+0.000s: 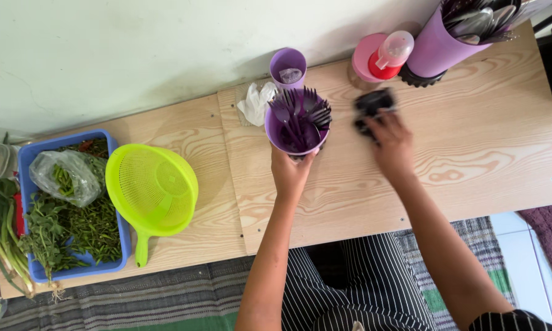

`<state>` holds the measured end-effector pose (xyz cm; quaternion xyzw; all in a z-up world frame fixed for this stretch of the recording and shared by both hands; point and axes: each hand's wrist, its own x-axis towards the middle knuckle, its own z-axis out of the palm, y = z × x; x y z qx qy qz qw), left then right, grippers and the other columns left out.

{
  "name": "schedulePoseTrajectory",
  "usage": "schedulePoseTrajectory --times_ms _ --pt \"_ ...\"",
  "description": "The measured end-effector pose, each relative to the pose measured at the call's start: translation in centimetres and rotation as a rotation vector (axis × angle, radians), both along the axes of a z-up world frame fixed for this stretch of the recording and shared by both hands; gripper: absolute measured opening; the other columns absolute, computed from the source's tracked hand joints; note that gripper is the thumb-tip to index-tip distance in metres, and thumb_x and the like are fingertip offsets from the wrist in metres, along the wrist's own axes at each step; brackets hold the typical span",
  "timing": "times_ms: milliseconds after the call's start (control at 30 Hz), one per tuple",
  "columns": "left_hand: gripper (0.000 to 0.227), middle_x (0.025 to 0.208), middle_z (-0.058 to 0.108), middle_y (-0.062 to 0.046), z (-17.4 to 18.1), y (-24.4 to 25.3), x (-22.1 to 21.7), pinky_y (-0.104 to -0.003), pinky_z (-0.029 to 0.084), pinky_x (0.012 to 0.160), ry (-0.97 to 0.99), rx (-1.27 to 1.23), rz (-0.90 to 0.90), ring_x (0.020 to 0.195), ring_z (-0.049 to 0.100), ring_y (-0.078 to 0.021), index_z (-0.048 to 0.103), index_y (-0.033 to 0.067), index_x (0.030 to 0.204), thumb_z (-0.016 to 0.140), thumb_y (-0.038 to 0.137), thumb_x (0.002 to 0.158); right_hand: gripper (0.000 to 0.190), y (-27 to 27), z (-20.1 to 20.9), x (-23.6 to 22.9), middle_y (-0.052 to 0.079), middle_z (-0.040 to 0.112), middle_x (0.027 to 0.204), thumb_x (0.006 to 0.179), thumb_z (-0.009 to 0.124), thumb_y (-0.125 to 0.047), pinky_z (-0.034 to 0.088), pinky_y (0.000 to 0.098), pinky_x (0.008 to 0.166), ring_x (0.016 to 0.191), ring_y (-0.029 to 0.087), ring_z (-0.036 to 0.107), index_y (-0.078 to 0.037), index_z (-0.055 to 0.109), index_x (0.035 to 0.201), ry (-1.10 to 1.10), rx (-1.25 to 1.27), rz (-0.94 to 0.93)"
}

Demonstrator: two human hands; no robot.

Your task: The person organizes vegetables on a counter by wiping the surface with a cloth, transferring spinach into a plastic bag, and then gathering green onions and kangkung into a pink basket.

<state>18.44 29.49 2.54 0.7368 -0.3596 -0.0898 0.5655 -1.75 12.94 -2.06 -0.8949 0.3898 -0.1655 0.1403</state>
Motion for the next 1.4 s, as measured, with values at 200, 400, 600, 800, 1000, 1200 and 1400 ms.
schedulePoseTrajectory --times_ms 200,400,600,800,1000,1200,1400 --pt "0.080 0.127 0.069 -0.015 0.4 -1.0 0.6 -0.039 0.059 0.099 0.023 0.020 -0.027 0.114 0.072 -0.0294 0.049 0.0013 0.140 0.090 0.034 0.080 0.059 1.5 -4.0 -1.1 0.018 0.046 0.161 0.092 0.068 -0.008 0.035 0.0581 0.115 0.148 0.041 0.040 -0.018 0.060 0.150 -0.086 -0.124 -0.198" --pt "0.094 0.130 0.066 -0.023 0.8 -4.1 -0.3 -0.043 0.056 0.097 -0.051 -0.022 0.024 0.115 0.069 -0.0379 0.039 -0.0022 0.148 0.092 0.030 0.077 0.049 13.8 -2.4 2.9 0.012 0.049 0.155 0.089 0.069 -0.016 0.042 0.0531 0.107 0.145 0.036 0.044 -0.025 0.064 0.137 -0.047 -0.046 0.240" --pt "0.105 0.147 0.052 -0.025 -1.1 -8.2 -2.1 -0.046 0.053 0.106 -0.067 -0.066 0.020 0.131 0.060 -0.0412 0.031 -0.0008 0.156 0.091 0.025 0.075 0.059 11.4 0.2 -1.9 0.008 0.054 0.154 0.081 0.071 -0.007 0.045 0.0491 0.111 0.144 0.034 0.049 -0.027 0.068 0.136 -0.020 -0.020 0.226" --pt "0.114 0.148 0.031 -0.025 -2.9 -11.3 -2.5 -0.050 0.055 0.101 0.030 0.046 0.072 0.132 0.050 -0.0471 0.021 0.0013 0.157 0.094 0.022 0.072 0.066 1.4 -0.3 -4.8 0.014 0.049 0.158 0.082 0.071 -0.005 0.041 0.0558 0.112 0.145 0.041 0.045 -0.022 0.062 0.146 0.016 -0.023 -0.059" --pt "0.112 0.152 0.038 -0.026 -3.6 -12.1 -2.0 -0.050 0.044 0.114 -0.130 -0.059 0.074 0.139 0.046 -0.0478 0.019 0.0002 0.158 0.092 0.023 0.076 0.063 3.5 -0.2 -2.7 0.017 0.045 0.159 0.083 0.071 -0.016 0.038 0.0594 0.110 0.145 0.044 0.041 -0.022 0.060 0.145 -0.032 -0.040 -0.083" --pt "0.098 0.158 0.034 -0.031 -4.5 -7.5 -2.3 -0.049 0.040 0.116 -0.149 0.153 -0.008 0.147 0.037 -0.0481 0.023 -0.0031 0.158 0.083 0.026 0.086 0.057 7.3 -0.1 -7.5 0.011 0.049 0.156 0.085 0.074 -0.026 0.041 0.0564 0.112 0.147 0.035 0.043 -0.028 0.063 0.141 0.121 -0.024 0.046" --pt "0.068 0.155 0.045 -0.024 -5.3 3.6 -2.4 -0.054 0.033 0.125 -0.402 0.299 -0.063 0.150 0.036 -0.0445 0.035 -0.0021 0.154 0.065 0.026 0.101 0.056 0.7 -1.6 -17.5 0.019 0.047 0.166 0.100 0.068 -0.017 0.040 0.0570 0.115 0.152 0.043 0.041 -0.019 0.060 0.155 0.016 -0.097 -0.264"
